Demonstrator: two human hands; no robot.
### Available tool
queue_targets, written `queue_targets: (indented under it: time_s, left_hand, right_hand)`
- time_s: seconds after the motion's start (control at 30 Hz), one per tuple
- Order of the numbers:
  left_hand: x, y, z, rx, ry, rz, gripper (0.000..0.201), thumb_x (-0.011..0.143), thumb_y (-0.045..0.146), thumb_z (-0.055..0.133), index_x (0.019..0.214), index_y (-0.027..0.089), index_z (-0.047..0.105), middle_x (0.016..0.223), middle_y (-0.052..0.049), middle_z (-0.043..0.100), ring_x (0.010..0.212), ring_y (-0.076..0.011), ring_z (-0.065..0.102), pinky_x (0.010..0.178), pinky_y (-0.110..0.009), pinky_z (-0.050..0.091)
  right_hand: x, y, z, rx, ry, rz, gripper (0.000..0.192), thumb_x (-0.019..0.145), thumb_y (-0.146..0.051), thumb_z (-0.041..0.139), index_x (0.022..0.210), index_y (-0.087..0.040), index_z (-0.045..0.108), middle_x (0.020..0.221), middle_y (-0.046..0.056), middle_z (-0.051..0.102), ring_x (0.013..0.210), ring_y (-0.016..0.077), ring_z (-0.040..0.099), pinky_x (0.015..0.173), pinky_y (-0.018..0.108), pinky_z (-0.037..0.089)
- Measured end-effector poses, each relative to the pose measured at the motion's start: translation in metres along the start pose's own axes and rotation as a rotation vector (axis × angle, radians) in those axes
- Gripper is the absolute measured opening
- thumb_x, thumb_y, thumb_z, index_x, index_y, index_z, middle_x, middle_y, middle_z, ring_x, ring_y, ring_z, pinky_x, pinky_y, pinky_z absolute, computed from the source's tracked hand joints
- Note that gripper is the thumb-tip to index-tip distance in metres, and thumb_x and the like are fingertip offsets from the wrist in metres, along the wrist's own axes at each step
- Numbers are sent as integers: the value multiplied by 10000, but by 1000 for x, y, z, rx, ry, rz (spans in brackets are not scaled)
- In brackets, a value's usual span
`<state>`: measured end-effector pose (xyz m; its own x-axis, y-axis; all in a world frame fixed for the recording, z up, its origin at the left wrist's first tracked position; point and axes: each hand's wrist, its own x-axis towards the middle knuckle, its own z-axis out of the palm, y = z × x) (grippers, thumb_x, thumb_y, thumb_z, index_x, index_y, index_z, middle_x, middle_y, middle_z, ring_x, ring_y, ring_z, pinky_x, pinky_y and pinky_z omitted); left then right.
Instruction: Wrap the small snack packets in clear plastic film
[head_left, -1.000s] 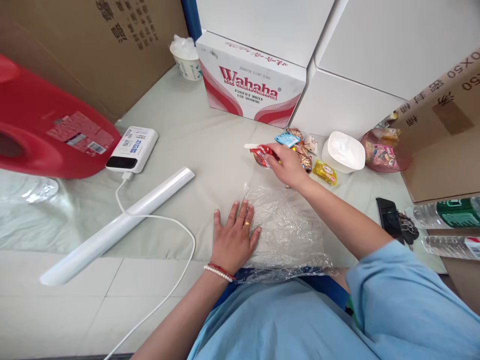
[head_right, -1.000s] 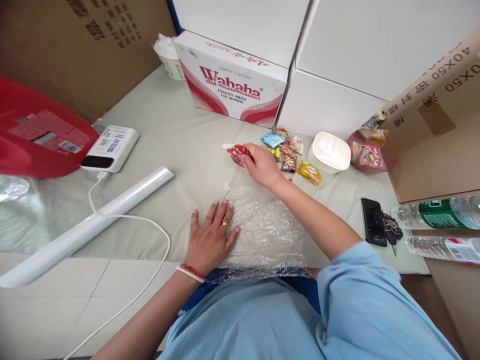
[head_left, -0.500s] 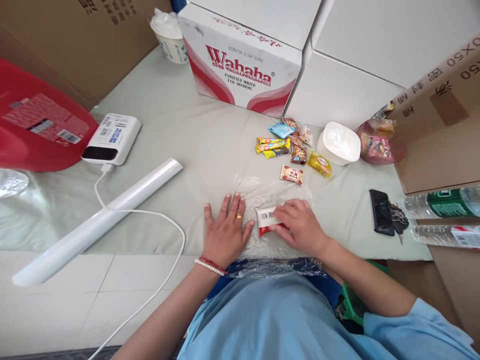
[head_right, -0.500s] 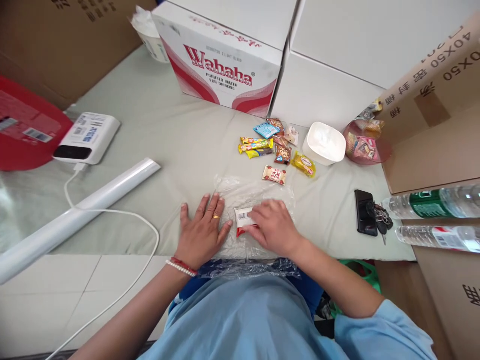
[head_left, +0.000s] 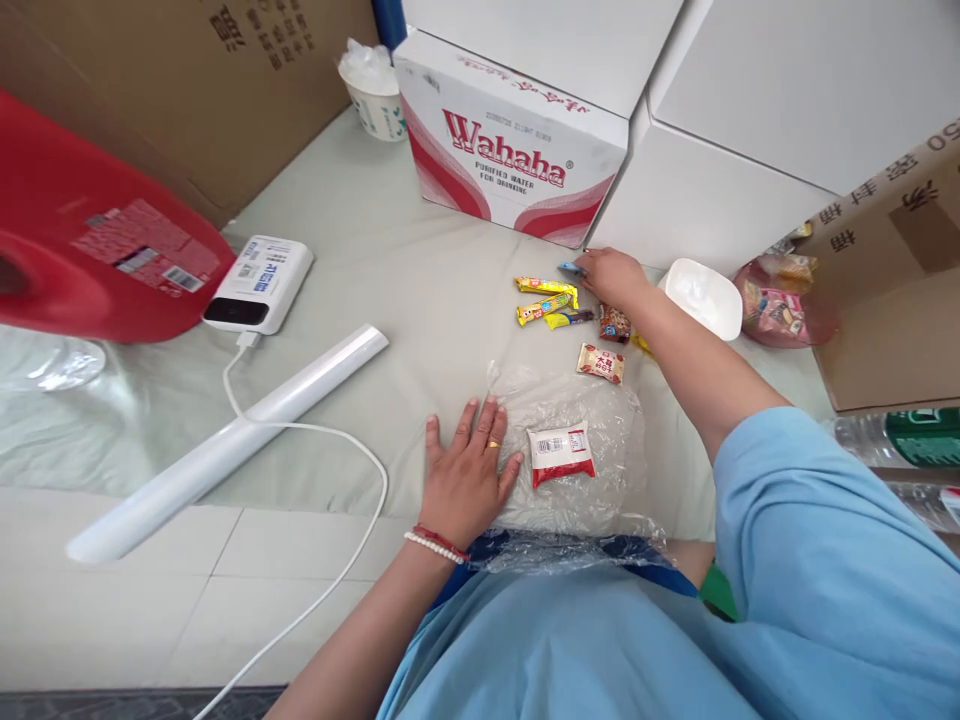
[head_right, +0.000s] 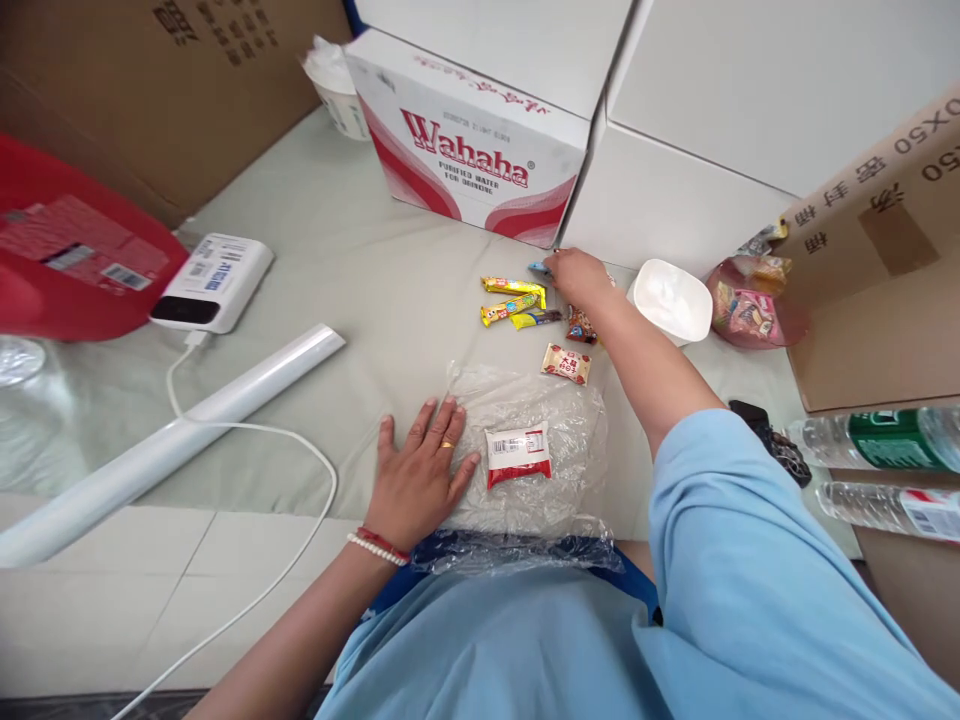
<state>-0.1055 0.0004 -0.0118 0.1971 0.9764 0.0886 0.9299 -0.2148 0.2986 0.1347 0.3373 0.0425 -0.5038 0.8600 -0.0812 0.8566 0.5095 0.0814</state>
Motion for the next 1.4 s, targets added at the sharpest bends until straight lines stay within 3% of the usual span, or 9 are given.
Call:
queue_targets:
  time_s: [0.13,0.33,0.43,0.53,0.63,0.8,0.97,1.13,1.4]
  left_hand:
    - [1,1,-1,-5,1,-11,603,1050,475,394,1595,217,404,1658,-129,376,1551,-356,341,1255,-729,66]
    - [0,-1,0,0,-15,7,616,1052,460,384,1606,191,373,1667,-139,359,1560,-362,320,1240,-754,55]
    - [1,-1,0,17,-11,11,621,1045,452,398,1607,190,372,1665,-147,366,1556,-374,324,1231,-764,75]
    - [1,0,0,39,-7,14,617,1047,459,387,1598,181,387,1663,-150,370,1555,-367,328,1228,-764,86]
    - [1,1,0,49,-9,17,611,1052,471,370,1588,180,402,1663,-152,368,1553,-359,333,1228,-758,85]
    - [1,1,1,55,-3,13,619,1050,479,367,1591,178,394,1661,-160,371,1556,-355,328,1227,-752,85]
    - [2,3,0,69,-12,-2,614,1045,472,369,1590,191,401,1658,-159,378,1559,-349,325,1233,-736,106]
    - [2,3,0,73,-15,-4,625,1046,471,364,1599,182,379,1663,-154,369,1563,-342,319,1235,-733,101]
    - [1,3,2,59,7,-2,620,1053,471,339,1596,174,381,1661,-162,370,1566,-332,314,1236,-731,84]
  right_hand:
    - [-51,-13,-13,386,241,178,452,1039,-294,410,1391,-175,666,1237,101,750,1128,282,688,1005,432,526]
    - [-183,-79,-14,821,183,-365,381,1060,-328,473,1381,-284,673,1357,71,709,1282,212,645,1142,414,467]
    - [-224,-105,5,760,114,-569,418,1051,-231,462,1424,-291,639,1466,98,634,1422,222,530,1209,475,386]
    - [-247,-111,16,603,-54,-612,518,1013,-175,497,1512,-306,547,1588,92,512,1541,252,367,1250,577,275]
    - [-257,-111,10,552,-139,-585,640,987,-327,616,1596,-273,424,1682,122,355,1588,292,255,1263,609,226]
    - [-249,-136,1,485,6,-446,751,951,-531,662,1581,-194,428,1656,211,360,1558,340,289,1238,607,294]
    - [-242,-165,19,234,6,-398,611,942,-329,705,1501,-171,516,1519,231,515,1485,372,387,1221,675,252]
    - [-247,-160,24,243,92,-358,585,937,-316,701,1478,-172,533,1345,209,596,1365,357,459,1168,607,359]
    - [-250,-168,28,281,93,-269,617,977,-390,646,1534,-189,472,1470,214,532,1449,372,392,1216,667,253]
